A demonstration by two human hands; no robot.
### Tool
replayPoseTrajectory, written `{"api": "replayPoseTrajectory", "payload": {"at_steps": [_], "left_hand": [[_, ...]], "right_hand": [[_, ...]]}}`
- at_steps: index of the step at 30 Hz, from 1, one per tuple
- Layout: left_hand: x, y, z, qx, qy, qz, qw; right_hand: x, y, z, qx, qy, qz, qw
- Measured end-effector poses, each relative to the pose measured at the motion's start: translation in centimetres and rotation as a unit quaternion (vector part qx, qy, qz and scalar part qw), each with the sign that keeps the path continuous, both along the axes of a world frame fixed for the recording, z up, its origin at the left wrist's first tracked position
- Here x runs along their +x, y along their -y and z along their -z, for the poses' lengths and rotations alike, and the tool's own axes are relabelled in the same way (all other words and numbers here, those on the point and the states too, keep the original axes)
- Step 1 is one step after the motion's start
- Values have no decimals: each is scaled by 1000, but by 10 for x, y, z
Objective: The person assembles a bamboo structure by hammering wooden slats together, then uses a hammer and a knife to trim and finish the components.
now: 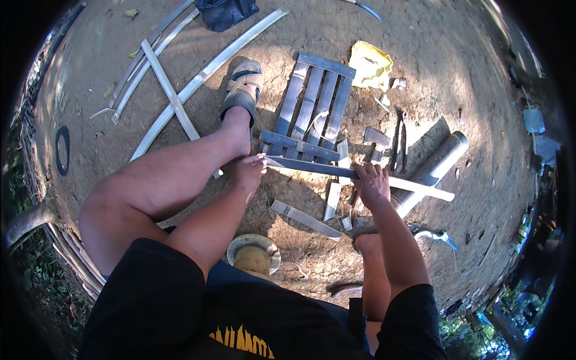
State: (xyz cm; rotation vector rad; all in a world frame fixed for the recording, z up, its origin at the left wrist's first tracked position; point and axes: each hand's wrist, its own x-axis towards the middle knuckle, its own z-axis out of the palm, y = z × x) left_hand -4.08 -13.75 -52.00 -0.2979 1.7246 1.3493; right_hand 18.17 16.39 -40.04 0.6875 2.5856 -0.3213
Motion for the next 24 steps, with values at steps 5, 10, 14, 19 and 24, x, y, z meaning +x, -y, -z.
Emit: {"api": "replayPoseTrajectory", "payload": {"at_steps": [5,10,14,19,24], "left_hand": [[17,-33,-34,-114,-140,136,974],[16,-30,-30,-140,-174,124,967],[12,-38,-38,-131,-168,118,970],[8,-44,-23,-131,-143,78,978],[7,-43,-7,-123,-134,48,982]], "right_hand": [[19,7,20,5,-1,44,999],[11,13,30,3,-42,53,998],[10,12,29,-7,-32,61,998],[8,10,25,-34,-12,83,996],[11,7,25,-34,3,81,996]]}}
